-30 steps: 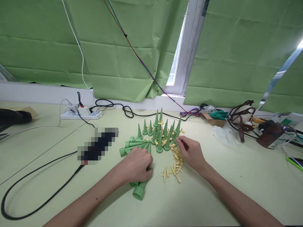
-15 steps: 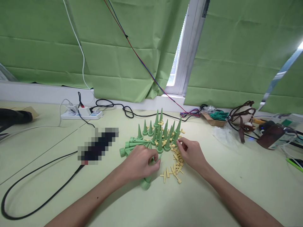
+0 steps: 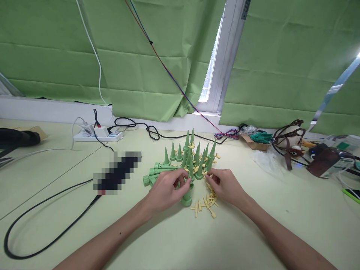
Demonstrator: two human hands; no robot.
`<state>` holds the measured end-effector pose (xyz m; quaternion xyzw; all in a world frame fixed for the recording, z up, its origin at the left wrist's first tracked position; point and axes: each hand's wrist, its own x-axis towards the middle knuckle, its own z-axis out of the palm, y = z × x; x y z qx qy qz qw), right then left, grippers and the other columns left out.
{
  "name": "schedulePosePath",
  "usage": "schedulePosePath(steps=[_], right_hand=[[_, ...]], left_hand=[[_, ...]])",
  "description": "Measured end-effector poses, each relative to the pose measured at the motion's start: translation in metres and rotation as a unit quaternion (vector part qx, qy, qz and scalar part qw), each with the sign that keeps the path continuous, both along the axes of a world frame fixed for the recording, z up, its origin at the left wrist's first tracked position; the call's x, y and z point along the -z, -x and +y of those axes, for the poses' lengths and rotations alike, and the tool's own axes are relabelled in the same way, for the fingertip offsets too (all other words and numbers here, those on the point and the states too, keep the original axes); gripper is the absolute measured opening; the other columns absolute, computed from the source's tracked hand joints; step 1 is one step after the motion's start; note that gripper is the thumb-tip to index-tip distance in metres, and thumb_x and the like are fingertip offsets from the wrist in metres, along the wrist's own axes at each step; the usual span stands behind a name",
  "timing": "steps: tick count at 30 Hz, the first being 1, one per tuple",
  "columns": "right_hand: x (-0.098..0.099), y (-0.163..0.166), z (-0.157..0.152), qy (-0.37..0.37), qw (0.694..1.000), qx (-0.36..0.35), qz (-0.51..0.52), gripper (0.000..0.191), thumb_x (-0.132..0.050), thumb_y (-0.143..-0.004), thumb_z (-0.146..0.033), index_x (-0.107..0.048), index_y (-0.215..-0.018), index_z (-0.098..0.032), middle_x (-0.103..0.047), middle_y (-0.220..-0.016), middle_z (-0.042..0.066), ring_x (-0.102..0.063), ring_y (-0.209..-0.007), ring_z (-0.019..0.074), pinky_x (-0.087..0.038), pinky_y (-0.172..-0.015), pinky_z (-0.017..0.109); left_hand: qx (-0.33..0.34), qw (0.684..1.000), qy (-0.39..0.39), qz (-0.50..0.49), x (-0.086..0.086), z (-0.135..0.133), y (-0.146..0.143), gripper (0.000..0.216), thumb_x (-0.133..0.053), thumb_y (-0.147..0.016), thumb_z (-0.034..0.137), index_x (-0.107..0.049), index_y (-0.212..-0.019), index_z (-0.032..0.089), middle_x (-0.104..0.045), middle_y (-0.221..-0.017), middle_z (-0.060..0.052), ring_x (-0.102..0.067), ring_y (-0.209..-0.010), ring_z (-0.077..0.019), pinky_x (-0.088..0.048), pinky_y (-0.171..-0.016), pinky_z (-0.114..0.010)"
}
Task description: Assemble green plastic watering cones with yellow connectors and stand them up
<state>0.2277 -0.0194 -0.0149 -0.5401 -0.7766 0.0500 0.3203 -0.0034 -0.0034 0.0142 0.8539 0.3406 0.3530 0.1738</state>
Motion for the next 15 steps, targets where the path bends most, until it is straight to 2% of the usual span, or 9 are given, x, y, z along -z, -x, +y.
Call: schedulePosePath(steps=[5, 10, 15], right_hand=[[-0.001, 0.012, -0.009, 0.002, 0.997, -0.082, -0.017, 0.018, -0.050, -0.094, -0.018, -0.067, -0.088, -0.019, -0.061, -0.069, 0.001, -0.055, -0.060, 0.0149, -0.040, -0.057, 0.026], [0.001, 0.022, -0.015, 0.024, 0.994, -0.099, -0.032, 0.021, -0.048, -0.098, -0.019, -0.065, -0.111, -0.018, -0.061, -0.093, 0.008, -0.059, -0.082, 0.0203, -0.049, -0.070, 0.031], [0.002, 0.027, -0.018, 0.013, 0.989, -0.137, -0.049, 0.023, -0.043, -0.100, -0.014, -0.063, -0.110, -0.018, -0.059, -0.096, 0.009, -0.054, -0.090, 0.0232, -0.049, -0.078, 0.037]], left_hand=[[-0.024, 0.998, -0.019, -0.048, 0.000, 0.002, -0.001, 0.016, -0.057, -0.086, 0.020, -0.052, -0.070, 0.017, -0.051, -0.054, 0.006, -0.041, -0.047, -0.0063, -0.035, -0.048, -0.018], [-0.040, 0.993, -0.039, -0.107, -0.003, -0.001, -0.002, 0.018, -0.057, -0.087, 0.020, -0.052, -0.070, 0.017, -0.047, -0.053, 0.006, -0.040, -0.048, -0.0066, -0.036, -0.046, -0.017], [-0.054, 0.983, -0.078, -0.155, -0.005, -0.003, -0.002, 0.017, -0.059, -0.086, 0.019, -0.053, -0.070, 0.017, -0.046, -0.053, 0.006, -0.039, -0.046, -0.0061, -0.035, -0.044, -0.017]])
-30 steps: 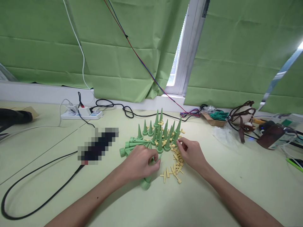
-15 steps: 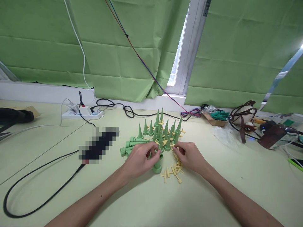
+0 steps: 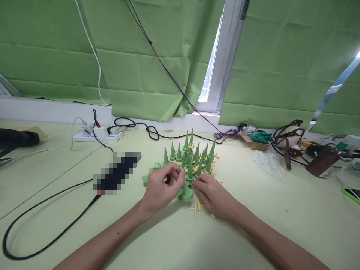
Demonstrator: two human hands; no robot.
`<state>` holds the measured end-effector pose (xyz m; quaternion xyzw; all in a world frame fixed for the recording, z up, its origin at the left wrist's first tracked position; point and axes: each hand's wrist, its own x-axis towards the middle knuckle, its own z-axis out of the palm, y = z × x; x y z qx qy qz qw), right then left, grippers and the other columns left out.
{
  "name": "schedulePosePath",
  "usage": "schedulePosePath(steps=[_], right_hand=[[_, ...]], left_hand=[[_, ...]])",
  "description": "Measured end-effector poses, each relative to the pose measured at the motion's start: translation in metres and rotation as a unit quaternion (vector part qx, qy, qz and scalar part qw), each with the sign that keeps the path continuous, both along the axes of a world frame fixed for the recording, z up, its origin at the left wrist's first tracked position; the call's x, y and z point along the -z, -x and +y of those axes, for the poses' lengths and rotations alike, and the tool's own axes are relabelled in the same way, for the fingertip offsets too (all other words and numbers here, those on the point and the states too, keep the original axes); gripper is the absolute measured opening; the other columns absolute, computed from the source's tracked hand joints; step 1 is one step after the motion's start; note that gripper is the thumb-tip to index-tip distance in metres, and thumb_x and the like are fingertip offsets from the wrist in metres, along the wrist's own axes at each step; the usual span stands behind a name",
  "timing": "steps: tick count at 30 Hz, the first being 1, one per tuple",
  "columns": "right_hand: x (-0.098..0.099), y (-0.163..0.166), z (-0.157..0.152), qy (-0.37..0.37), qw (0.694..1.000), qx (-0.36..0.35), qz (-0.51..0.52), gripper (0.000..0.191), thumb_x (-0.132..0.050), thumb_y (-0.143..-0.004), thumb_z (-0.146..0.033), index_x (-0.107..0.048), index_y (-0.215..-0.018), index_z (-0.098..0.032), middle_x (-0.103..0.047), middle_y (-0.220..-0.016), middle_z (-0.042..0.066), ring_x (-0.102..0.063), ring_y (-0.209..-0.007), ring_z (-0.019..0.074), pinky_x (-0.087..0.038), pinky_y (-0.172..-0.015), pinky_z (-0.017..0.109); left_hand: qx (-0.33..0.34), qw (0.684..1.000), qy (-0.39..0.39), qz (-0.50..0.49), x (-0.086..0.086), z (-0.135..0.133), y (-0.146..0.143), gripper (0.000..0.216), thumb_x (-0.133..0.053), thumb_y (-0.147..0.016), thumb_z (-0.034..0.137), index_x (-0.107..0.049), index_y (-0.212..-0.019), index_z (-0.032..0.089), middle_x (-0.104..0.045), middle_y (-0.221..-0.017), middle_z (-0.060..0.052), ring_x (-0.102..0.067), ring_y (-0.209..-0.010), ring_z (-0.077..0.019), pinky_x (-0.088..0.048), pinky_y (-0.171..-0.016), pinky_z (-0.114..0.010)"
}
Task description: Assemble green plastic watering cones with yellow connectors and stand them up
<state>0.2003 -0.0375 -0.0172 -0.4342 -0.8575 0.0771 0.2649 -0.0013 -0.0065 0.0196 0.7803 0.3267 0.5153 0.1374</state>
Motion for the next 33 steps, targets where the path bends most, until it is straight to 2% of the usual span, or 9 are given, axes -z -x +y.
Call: schedulePosePath(steps=[3, 9, 14, 19, 24, 28, 30, 33], right_hand=[[-0.001, 0.002, -0.002, -0.012, 0.999, -0.027, -0.010, 0.024, -0.043, -0.097, -0.008, -0.062, -0.107, -0.018, -0.059, -0.099, 0.010, -0.052, -0.093, 0.0232, -0.048, -0.081, 0.037], [0.001, 0.003, -0.003, -0.017, 0.998, -0.052, -0.038, 0.022, -0.045, -0.091, -0.001, -0.058, -0.085, -0.018, -0.057, -0.109, 0.009, -0.050, -0.098, 0.0231, -0.047, -0.085, 0.040], [0.004, 0.000, 0.000, -0.017, 0.999, -0.045, -0.010, 0.022, -0.047, -0.090, 0.000, -0.059, -0.083, -0.017, -0.059, -0.102, 0.009, -0.052, -0.095, 0.0213, -0.048, -0.083, 0.035], [0.005, -0.011, 0.007, -0.016, 0.999, 0.016, 0.042, 0.024, -0.045, -0.092, -0.004, -0.063, -0.086, -0.017, -0.061, -0.092, 0.008, -0.056, -0.085, 0.0197, -0.049, -0.073, 0.032], [-0.001, -0.021, 0.012, -0.041, 0.993, 0.085, 0.072, 0.024, -0.045, -0.094, -0.009, -0.067, -0.100, -0.017, -0.066, -0.085, 0.006, -0.060, -0.074, 0.0185, -0.046, -0.066, 0.029], [-0.007, -0.025, 0.013, -0.056, 0.986, 0.137, 0.082, 0.021, -0.047, -0.094, -0.016, -0.067, -0.101, -0.017, -0.068, -0.079, 0.004, -0.060, -0.065, 0.0166, -0.043, -0.062, 0.027], [-0.009, -0.026, 0.013, -0.051, 0.983, 0.163, 0.066, 0.019, -0.048, -0.095, -0.021, -0.066, -0.099, -0.017, -0.065, -0.068, 0.001, -0.057, -0.058, 0.0157, -0.040, -0.058, 0.026], [-0.010, -0.028, 0.013, -0.028, 0.981, 0.190, 0.019, 0.022, -0.048, -0.095, -0.027, -0.066, -0.085, -0.018, -0.059, -0.058, -0.001, -0.053, -0.052, 0.0148, -0.034, -0.054, 0.025]], left_hand=[[-0.012, 1.000, -0.006, -0.014, 0.000, 0.000, 0.000, 0.016, -0.060, -0.086, 0.017, -0.053, -0.072, 0.017, -0.046, -0.053, 0.006, -0.039, -0.046, -0.0060, -0.035, -0.044, -0.017], [-0.016, 1.000, -0.004, -0.023, 0.001, 0.001, 0.000, 0.015, -0.060, -0.087, 0.017, -0.053, -0.073, 0.017, -0.045, -0.053, 0.007, -0.038, -0.047, -0.0060, -0.035, -0.045, -0.017], [-0.016, 1.000, 0.014, -0.011, 0.003, 0.003, -0.001, 0.015, -0.059, -0.089, 0.022, -0.054, -0.076, 0.017, -0.045, -0.054, 0.007, -0.040, -0.048, -0.0069, -0.036, -0.047, -0.019], [-0.014, 0.999, 0.046, 0.006, 0.005, 0.004, 0.000, 0.013, -0.058, -0.091, 0.026, -0.058, -0.081, 0.017, -0.046, -0.054, 0.006, -0.041, -0.048, -0.0079, -0.037, -0.048, -0.020], [0.004, 0.998, 0.052, 0.026, 0.008, 0.004, -0.001, 0.012, -0.056, -0.093, 0.025, -0.060, -0.085, 0.018, -0.050, -0.056, 0.006, -0.043, -0.049, -0.0082, -0.037, -0.050, -0.020], [0.019, 0.992, 0.071, 0.101, 0.011, 0.006, -0.002, 0.017, -0.054, -0.094, 0.027, -0.062, -0.083, 0.017, -0.053, -0.057, 0.005, -0.045, -0.050, -0.0089, -0.036, -0.051, -0.021], [0.015, 0.987, 0.082, 0.141, 0.012, 0.007, -0.002, 0.019, -0.053, -0.095, 0.028, -0.061, -0.082, 0.017, -0.056, -0.059, 0.004, -0.047, -0.051, -0.0096, -0.036, -0.051, -0.022], [0.007, 0.983, 0.077, 0.164, 0.013, 0.008, -0.002, 0.022, -0.052, -0.096, 0.029, -0.059, -0.079, 0.016, -0.058, -0.061, 0.003, -0.048, -0.052, -0.0103, -0.036, -0.053, -0.023]])
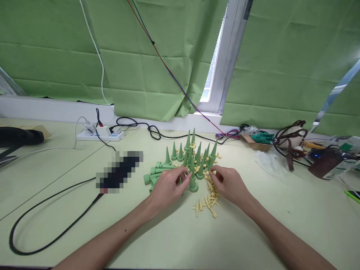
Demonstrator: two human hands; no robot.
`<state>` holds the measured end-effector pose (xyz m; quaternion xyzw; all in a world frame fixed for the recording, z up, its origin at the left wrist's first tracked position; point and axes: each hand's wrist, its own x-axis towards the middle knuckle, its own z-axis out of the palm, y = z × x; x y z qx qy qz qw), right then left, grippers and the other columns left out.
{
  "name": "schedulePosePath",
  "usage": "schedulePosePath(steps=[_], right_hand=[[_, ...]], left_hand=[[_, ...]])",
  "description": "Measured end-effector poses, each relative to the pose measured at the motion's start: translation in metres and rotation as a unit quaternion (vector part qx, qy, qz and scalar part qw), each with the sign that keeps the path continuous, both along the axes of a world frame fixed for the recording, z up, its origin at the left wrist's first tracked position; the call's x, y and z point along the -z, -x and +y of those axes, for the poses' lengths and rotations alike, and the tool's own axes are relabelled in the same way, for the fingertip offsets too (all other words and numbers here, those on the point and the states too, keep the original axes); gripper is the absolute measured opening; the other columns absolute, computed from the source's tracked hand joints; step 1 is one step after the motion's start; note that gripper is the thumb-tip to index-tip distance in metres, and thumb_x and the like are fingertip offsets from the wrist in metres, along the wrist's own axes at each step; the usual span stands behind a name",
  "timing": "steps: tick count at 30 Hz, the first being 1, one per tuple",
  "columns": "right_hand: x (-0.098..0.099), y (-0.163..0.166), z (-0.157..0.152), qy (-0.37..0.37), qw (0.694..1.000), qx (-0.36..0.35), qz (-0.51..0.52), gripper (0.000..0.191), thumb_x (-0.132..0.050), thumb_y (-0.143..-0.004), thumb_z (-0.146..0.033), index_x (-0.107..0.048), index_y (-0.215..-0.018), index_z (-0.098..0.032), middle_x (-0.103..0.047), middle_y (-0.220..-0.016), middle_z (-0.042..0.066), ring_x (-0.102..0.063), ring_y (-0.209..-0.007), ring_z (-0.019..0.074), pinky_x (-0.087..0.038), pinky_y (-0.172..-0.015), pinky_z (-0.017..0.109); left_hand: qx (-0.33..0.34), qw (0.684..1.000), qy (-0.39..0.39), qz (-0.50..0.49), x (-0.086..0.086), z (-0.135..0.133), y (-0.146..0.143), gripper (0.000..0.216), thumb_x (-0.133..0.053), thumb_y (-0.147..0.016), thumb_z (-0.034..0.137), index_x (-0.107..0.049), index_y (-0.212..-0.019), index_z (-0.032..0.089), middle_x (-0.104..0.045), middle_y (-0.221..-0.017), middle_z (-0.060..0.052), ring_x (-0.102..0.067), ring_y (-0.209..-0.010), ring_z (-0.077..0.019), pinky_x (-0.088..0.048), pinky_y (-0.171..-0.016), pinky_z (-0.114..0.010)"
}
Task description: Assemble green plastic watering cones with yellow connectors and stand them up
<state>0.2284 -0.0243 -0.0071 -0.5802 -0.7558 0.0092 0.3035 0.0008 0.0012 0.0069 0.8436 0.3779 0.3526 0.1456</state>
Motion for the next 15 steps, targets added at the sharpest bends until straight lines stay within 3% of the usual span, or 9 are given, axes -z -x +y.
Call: schedulePosePath(steps=[7, 15], right_hand=[[-0.0013, 0.0011, -0.0009, 0.089, 0.994, 0.013, -0.064, 0.017, -0.050, -0.091, -0.023, -0.065, -0.082, -0.019, -0.064, -0.061, 0.000, -0.054, -0.055, 0.0150, -0.031, -0.055, 0.025], [0.0012, 0.0040, -0.0024, 0.086, 0.991, 0.020, -0.099, 0.014, -0.061, -0.084, -0.024, -0.055, -0.071, -0.020, -0.060, -0.061, 0.000, -0.052, -0.057, 0.0156, -0.025, -0.053, 0.025]], left_hand=[[-0.003, 0.998, -0.055, 0.007, 0.0007, 0.0003, 0.0011, 0.024, -0.051, -0.096, 0.029, -0.057, -0.077, 0.016, -0.056, -0.061, 0.003, -0.047, -0.053, -0.0107, -0.036, -0.053, -0.024], [0.005, 0.998, -0.069, 0.008, 0.0000, 0.0004, 0.0000, 0.019, -0.051, -0.097, 0.027, -0.060, -0.084, 0.017, -0.060, -0.068, 0.001, -0.052, -0.058, -0.0124, -0.037, -0.055, -0.025]])
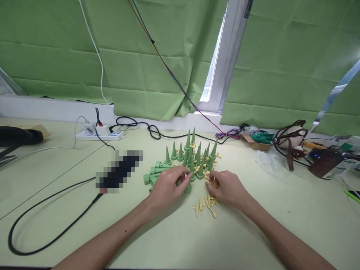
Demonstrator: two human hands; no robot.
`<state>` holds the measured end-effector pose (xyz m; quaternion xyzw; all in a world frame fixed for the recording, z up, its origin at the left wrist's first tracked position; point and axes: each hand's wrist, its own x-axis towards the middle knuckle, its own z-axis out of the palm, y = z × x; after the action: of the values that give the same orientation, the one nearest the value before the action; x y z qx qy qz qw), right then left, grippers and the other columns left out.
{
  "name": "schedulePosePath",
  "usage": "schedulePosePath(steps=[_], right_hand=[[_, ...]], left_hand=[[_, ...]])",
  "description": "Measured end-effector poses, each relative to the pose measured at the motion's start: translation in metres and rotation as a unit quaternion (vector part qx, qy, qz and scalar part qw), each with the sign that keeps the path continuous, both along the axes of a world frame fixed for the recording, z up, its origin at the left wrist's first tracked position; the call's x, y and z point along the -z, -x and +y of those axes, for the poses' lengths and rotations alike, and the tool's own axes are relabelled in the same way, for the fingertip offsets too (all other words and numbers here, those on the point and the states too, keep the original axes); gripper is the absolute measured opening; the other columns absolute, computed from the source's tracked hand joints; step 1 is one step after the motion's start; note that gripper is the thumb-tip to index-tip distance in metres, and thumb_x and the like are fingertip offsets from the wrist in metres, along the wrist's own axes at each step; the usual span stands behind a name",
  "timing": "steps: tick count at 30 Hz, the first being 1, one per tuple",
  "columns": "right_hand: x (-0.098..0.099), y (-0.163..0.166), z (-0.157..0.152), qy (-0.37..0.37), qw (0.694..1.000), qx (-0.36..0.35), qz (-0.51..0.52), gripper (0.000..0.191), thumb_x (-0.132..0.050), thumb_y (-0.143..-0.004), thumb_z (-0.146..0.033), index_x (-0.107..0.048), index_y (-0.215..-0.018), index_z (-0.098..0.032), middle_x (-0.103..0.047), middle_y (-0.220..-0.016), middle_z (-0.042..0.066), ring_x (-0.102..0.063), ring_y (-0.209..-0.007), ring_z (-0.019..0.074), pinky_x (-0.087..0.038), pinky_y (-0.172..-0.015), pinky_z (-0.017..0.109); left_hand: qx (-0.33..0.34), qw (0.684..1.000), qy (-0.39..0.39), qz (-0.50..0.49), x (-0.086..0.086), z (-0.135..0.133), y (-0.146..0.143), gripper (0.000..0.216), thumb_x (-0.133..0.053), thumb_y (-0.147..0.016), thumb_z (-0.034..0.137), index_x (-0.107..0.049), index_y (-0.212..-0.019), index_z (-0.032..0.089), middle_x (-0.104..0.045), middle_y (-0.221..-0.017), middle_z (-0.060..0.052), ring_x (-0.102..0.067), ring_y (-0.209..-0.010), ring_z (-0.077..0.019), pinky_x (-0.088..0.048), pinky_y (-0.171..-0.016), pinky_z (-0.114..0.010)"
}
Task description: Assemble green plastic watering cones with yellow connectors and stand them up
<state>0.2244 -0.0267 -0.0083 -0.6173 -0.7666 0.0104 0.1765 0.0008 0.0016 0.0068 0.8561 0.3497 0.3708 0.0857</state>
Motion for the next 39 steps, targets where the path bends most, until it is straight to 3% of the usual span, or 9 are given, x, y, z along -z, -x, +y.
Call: schedulePosePath(steps=[14, 19, 24, 28, 32, 39], right_hand=[[0.002, 0.003, -0.002, 0.034, 0.999, 0.012, -0.022, 0.019, -0.058, -0.085, -0.018, -0.050, -0.067, -0.020, -0.059, -0.061, 0.002, -0.052, -0.057, 0.0164, -0.022, -0.051, 0.026], [0.003, 0.003, -0.001, 0.005, 1.000, 0.007, 0.001, 0.021, -0.057, -0.086, -0.019, -0.049, -0.067, -0.020, -0.058, -0.058, 0.001, -0.052, -0.057, 0.0170, -0.026, -0.052, 0.026], [0.000, 0.008, -0.006, -0.035, 0.987, -0.081, 0.135, 0.022, -0.050, -0.095, -0.026, -0.049, -0.074, -0.021, -0.052, -0.055, -0.004, -0.046, -0.050, 0.0130, -0.033, -0.053, 0.025], [-0.001, 0.014, -0.011, -0.050, 0.959, -0.158, 0.228, 0.021, -0.044, -0.101, -0.030, -0.053, -0.084, -0.020, -0.055, -0.063, -0.002, -0.049, -0.053, 0.0123, -0.039, -0.054, 0.024], [0.002, 0.016, -0.012, -0.071, 0.950, -0.180, 0.246, 0.016, -0.047, -0.101, -0.029, -0.055, -0.090, -0.020, -0.058, -0.068, -0.001, -0.050, -0.057, 0.0124, -0.041, -0.056, 0.024], [0.008, 0.019, -0.013, -0.119, 0.942, -0.200, 0.240, 0.015, -0.051, -0.099, -0.031, -0.057, -0.090, -0.020, -0.057, -0.071, 0.000, -0.048, -0.058, 0.0125, -0.041, -0.054, 0.025]], left_hand=[[-0.017, 0.999, 0.025, 0.023, -0.001, 0.001, 0.001, 0.018, -0.053, -0.096, 0.031, -0.061, -0.088, 0.017, -0.060, -0.070, 0.001, -0.054, -0.061, -0.0137, -0.039, -0.057, -0.025], [-0.030, 0.999, 0.019, -0.013, -0.001, 0.000, 0.000, 0.019, -0.055, -0.095, 0.034, -0.059, -0.086, 0.018, -0.055, -0.066, 0.002, -0.048, -0.056, -0.0118, -0.036, -0.053, -0.023], [-0.002, 0.994, -0.040, -0.098, -0.003, -0.003, 0.001, 0.024, -0.056, -0.095, 0.027, -0.052, -0.073, 0.018, -0.045, -0.057, 0.005, -0.038, -0.049, -0.0086, -0.033, -0.049, -0.022], [0.068, 0.992, -0.085, -0.065, -0.004, -0.005, 0.001, 0.021, -0.053, -0.096, 0.022, -0.057, -0.076, 0.017, -0.051, -0.059, 0.004, -0.039, -0.049, -0.0084, -0.032, -0.049, -0.022], [0.114, 0.989, -0.089, -0.014, 0.000, -0.005, 0.002, 0.017, -0.051, -0.097, 0.022, -0.060, -0.084, 0.016, -0.057, -0.063, 0.002, -0.045, -0.052, -0.0090, -0.035, -0.051, -0.023], [0.105, 0.993, -0.023, 0.039, 0.001, -0.006, 0.003, 0.019, -0.046, -0.100, 0.024, -0.060, -0.089, 0.017, -0.065, -0.074, 0.000, -0.055, -0.058, -0.0107, -0.039, -0.054, -0.023]])
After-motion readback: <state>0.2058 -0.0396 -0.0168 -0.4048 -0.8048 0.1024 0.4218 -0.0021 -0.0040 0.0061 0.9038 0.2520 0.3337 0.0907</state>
